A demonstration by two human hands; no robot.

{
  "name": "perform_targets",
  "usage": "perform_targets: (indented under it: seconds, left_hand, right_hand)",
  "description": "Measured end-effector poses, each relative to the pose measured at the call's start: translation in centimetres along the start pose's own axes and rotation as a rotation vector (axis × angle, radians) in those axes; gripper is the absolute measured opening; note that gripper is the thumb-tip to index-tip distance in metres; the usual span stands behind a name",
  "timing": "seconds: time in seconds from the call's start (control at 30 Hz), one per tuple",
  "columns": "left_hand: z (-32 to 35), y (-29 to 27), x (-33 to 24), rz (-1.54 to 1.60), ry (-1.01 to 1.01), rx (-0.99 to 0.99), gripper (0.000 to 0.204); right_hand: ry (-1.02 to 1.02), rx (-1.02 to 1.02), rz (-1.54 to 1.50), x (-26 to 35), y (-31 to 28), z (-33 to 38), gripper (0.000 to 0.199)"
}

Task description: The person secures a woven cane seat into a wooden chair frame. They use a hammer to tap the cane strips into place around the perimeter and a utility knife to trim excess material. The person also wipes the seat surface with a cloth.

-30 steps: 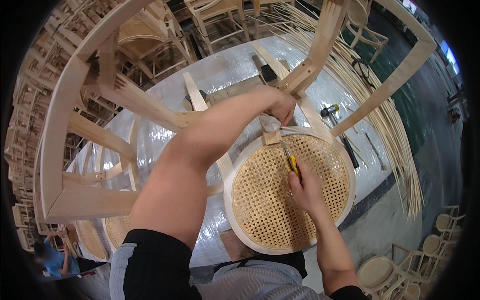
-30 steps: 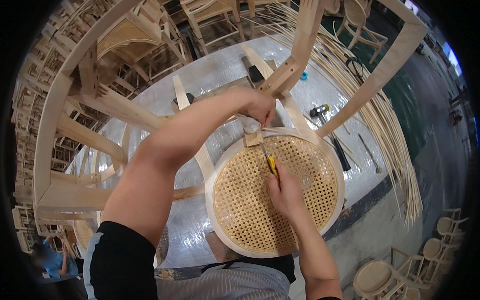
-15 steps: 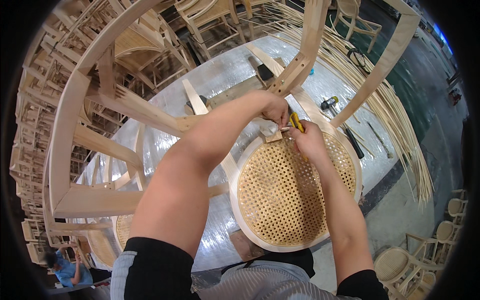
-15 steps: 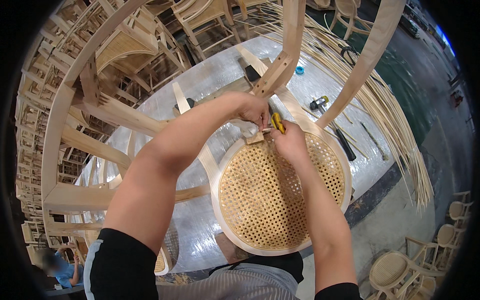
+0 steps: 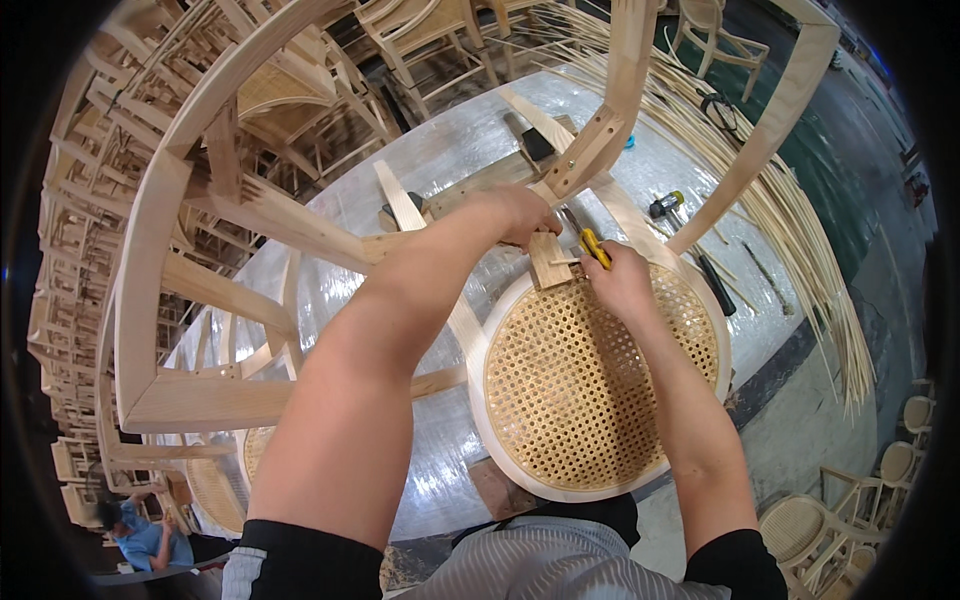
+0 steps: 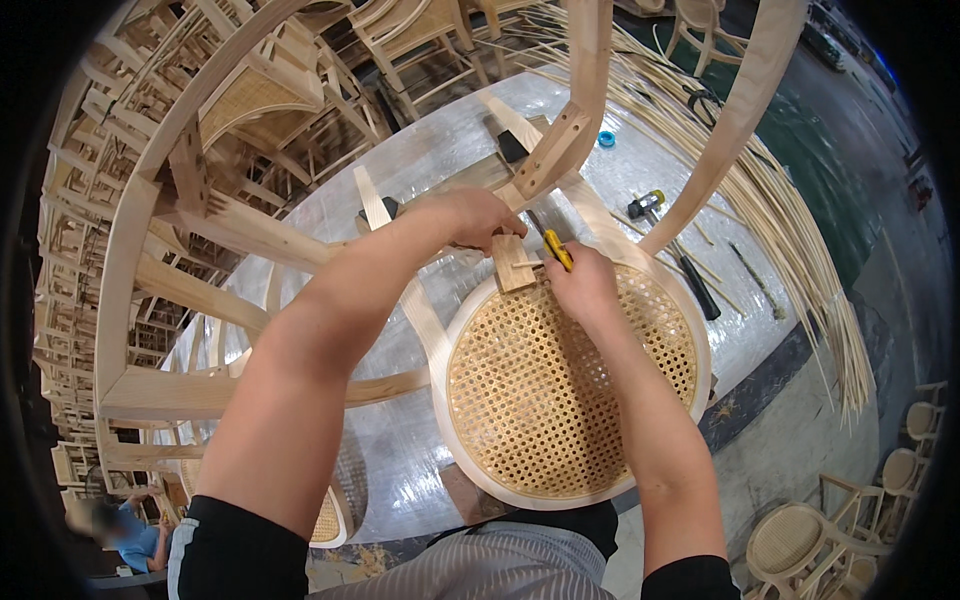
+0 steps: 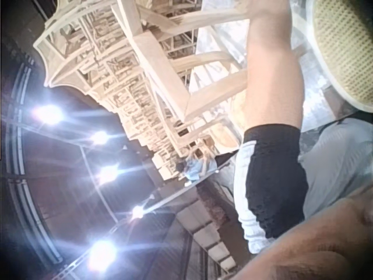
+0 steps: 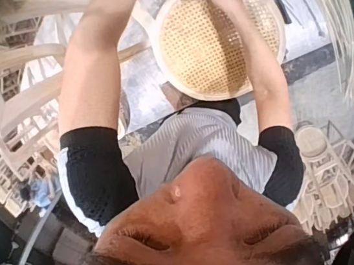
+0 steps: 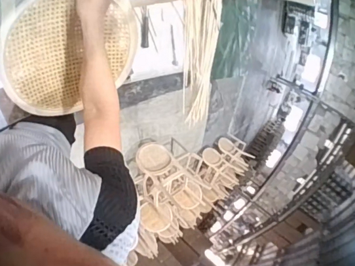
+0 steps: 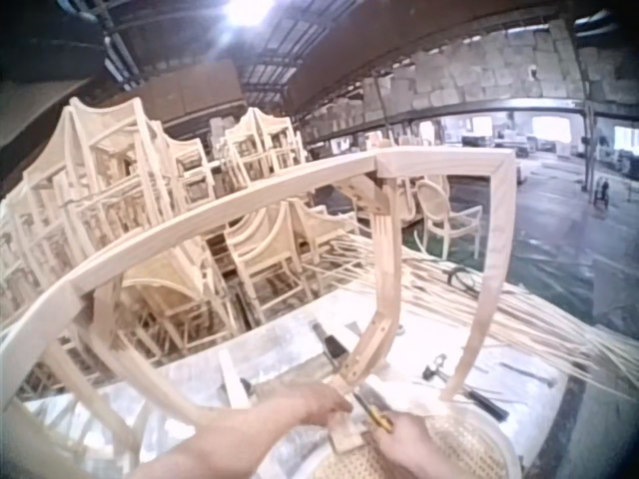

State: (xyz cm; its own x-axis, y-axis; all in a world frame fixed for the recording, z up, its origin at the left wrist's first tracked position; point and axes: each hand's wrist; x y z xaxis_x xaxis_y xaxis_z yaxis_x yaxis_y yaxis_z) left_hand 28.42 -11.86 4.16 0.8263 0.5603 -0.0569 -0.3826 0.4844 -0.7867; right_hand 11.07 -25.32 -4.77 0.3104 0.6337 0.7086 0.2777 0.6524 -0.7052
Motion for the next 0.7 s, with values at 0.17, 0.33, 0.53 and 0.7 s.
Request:
perform_targets:
  seconds: [0.17, 0.33, 0.53, 0.7]
  left_hand:
    - [0.3, 0.6, 0.2, 0.027, 0.107, -0.019, 0.064]
    - [-0.6, 1.7, 1.8, 0.269, 0.141, -0.059, 0.052]
    - [-2.3, 0.4, 0.6, 0.208, 0.168, 0.028, 0.042]
    - [-3.7, -0.8, -0.6, 0.171, 0.162, 0.154, 0.055]
  right_hand:
    - [0.001, -0.009, -0.037, -0.1, 0.2, 0.5, 0.035]
    - [0.06, -0.005, -0.123, -0.1, 0.5, 0.5, 0.037]
    - [0.276, 0.134, -0.573, -0.5, 0.5, -0.1, 0.03]
    - [0.385, 0.099, -0.792, 0.1, 0.6, 0.1, 0.029]
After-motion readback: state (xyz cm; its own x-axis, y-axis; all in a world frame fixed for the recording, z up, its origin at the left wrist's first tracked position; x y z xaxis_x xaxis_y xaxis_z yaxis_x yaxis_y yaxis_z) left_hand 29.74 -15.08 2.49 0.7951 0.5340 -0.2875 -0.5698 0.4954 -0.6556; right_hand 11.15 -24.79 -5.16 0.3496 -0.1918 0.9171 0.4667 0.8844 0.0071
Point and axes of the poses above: each hand's wrist, its own z-axis away from the middle knuckle, its own y-axis out of the palm, x = y × z, and after that the axes turned 3 degrees about z, right-handed
